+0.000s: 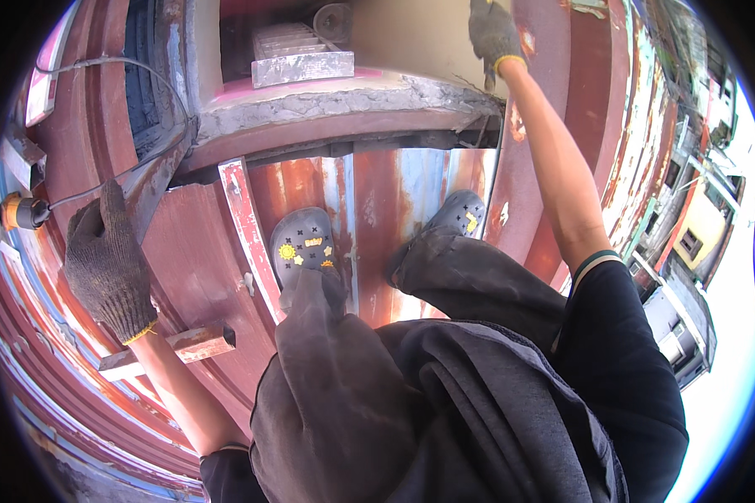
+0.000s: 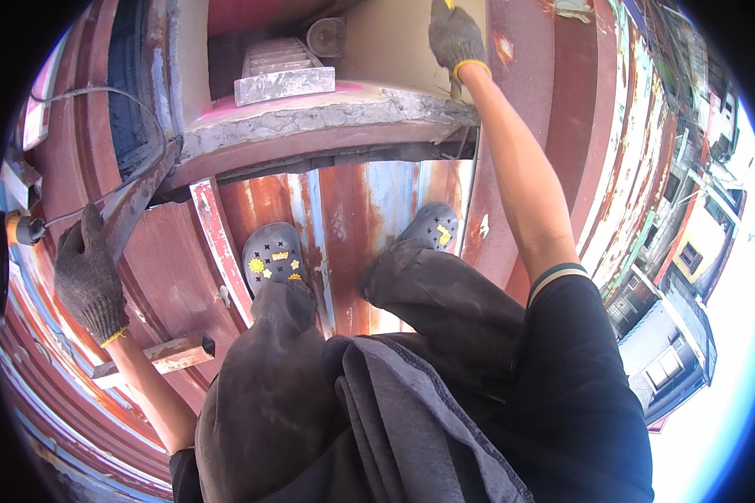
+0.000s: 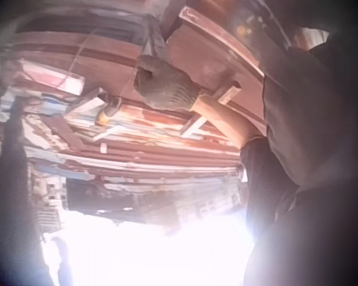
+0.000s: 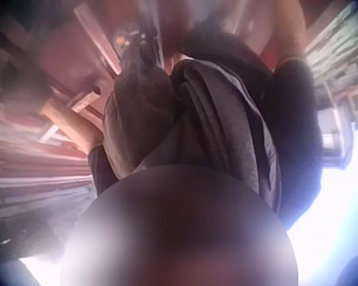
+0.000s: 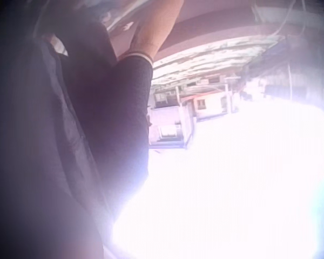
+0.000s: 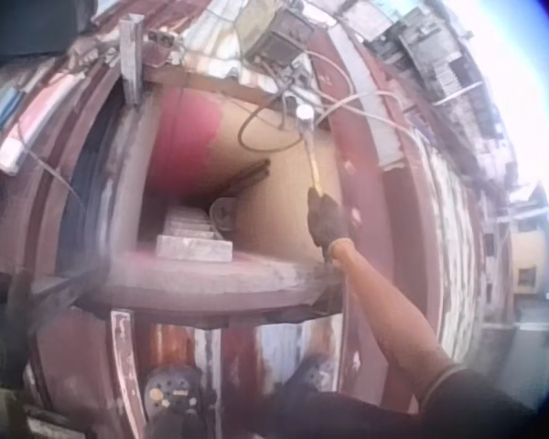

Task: The person uses a hammer to chip away at a concrete ledge on a red metal structure. They repeatedly strike the surface to remove material and debris, working along the edge of the ledge.

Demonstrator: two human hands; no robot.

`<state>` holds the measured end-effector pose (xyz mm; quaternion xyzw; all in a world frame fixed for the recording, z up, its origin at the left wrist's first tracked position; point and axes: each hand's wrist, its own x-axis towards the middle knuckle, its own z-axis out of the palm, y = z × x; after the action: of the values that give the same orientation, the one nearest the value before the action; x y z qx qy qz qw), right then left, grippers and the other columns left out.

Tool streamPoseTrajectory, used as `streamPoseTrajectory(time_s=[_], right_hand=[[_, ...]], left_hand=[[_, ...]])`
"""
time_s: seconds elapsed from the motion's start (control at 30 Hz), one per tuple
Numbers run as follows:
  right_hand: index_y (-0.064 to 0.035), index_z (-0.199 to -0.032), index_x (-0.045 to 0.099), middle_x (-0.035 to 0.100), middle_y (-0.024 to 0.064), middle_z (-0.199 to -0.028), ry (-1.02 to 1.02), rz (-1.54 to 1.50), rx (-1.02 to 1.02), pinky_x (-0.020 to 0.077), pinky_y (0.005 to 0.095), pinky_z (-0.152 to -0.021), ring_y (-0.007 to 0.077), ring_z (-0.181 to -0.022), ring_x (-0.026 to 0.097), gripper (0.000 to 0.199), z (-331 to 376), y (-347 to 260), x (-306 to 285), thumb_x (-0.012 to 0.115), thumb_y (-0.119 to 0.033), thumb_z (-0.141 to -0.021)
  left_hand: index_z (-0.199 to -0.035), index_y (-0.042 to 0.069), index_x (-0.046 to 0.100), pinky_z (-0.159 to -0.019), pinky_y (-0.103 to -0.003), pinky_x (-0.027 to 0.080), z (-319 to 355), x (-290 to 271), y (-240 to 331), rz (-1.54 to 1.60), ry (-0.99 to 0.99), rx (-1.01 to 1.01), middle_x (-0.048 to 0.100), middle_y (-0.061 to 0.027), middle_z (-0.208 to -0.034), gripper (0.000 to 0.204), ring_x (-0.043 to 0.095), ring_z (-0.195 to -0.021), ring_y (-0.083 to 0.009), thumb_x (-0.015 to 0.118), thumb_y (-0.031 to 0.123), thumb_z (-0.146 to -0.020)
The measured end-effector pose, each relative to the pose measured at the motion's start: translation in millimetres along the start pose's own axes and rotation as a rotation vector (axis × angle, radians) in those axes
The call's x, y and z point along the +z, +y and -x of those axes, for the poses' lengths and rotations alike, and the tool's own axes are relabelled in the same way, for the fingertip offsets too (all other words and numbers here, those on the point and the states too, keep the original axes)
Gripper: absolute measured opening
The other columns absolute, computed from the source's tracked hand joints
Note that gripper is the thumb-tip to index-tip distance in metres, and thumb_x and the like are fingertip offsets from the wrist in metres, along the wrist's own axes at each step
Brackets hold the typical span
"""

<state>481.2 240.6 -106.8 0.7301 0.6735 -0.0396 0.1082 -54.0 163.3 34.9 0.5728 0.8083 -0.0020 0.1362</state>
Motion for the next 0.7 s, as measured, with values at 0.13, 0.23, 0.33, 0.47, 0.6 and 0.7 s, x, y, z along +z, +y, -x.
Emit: streamPoseTrajectory(time_s=[0.13, 0.23, 0.33, 0.47, 0.6, 0.7], right_hand=[[0.0023, -0.123, 0.058, 0.068, 0.0241, -0.092, -1.048, -0.446, 0.782, 0.0528, 0.0459, -0.062, 0.0349, -0.073, 0.068, 0.043, 130, 28, 103, 0.043, -0.026, -0.095], [-0.0085, -0.084, 0.06, 0.056, 0.0058, -0.059, -0.918, -0.66, 0.787, 0.0393, 0.0388, -0.039, 0.0196, -0.039, 0.049, 0.019, 113, 46, 131, 0.052, -0.023, -0.093], [-0.0104, -0.086, 0.054, 0.049, -0.0007, -0.056, -1.142, -1.742, 1.336, 0.0388, 0.0307, -0.036, 0.0123, -0.037, 0.045, 0.018, 64, 45, 84, 0.052, -0.025, -0.097], [-0.0127, -0.09, 0.046, 0.037, -0.0054, -0.053, -0.81, -1.659, 1.055, 0.0265, 0.0191, -0.028, 0.0036, -0.034, 0.034, 0.02, 2, -2, -6, 0.056, -0.029, -0.097], [-0.0084, -0.098, 0.05, 0.037, -0.008, -0.057, -0.487, -1.558, 0.645, 0.0345, 0.0178, -0.033, 0.0027, -0.039, 0.034, 0.018, -7, -37, -79, 0.06, -0.023, -0.095], [-0.0087, -0.094, 0.05, 0.039, -0.0058, -0.059, -0.2, -1.542, 0.633, 0.0392, 0.0234, -0.038, 0.0059, -0.041, 0.036, 0.022, -4, -55, -86, 0.062, -0.027, -0.092]], left_hand=[[-0.096, 0.006, 0.076, -0.074, -0.039, 0.053, 4, -4, 3, -0.011, -0.031, -0.048, 0.071, -0.0095, -0.091, 0.044, 0.071, -0.083, -0.0257, 0.06, 0.047, -0.091], [-0.09, 0.006, 0.076, -0.074, -0.039, 0.052, 4, -5, 14, -0.004, 0.017, 0.004, 0.069, -0.0088, -0.092, 0.042, 0.069, -0.081, -0.0248, 0.06, 0.044, -0.092], [-0.091, 0.006, 0.076, -0.073, -0.038, 0.052, 5, -1, 4, -0.035, -0.001, -0.007, 0.069, -0.0094, -0.093, 0.041, 0.069, -0.079, -0.0251, 0.06, 0.045, -0.091], [-0.091, 0.006, 0.075, -0.072, -0.037, 0.051, 4, -3, 3, 0.001, 0.01, -0.023, 0.068, -0.0104, -0.092, 0.041, 0.068, -0.078, -0.026, 0.061, 0.045, -0.091], [-0.092, 0.004, 0.074, -0.071, -0.038, 0.051, 6, -4, 8, 0.021, 0.009, -0.051, 0.068, -0.0104, -0.09, 0.042, 0.068, -0.079, -0.0264, 0.061, 0.044, -0.091], [-0.093, 0.004, 0.074, -0.072, -0.038, 0.051, 5, -5, 10, 0.011, 0.013, -0.04, 0.068, -0.01, -0.09, 0.043, 0.068, -0.08, -0.0265, 0.061, 0.045, -0.091]])
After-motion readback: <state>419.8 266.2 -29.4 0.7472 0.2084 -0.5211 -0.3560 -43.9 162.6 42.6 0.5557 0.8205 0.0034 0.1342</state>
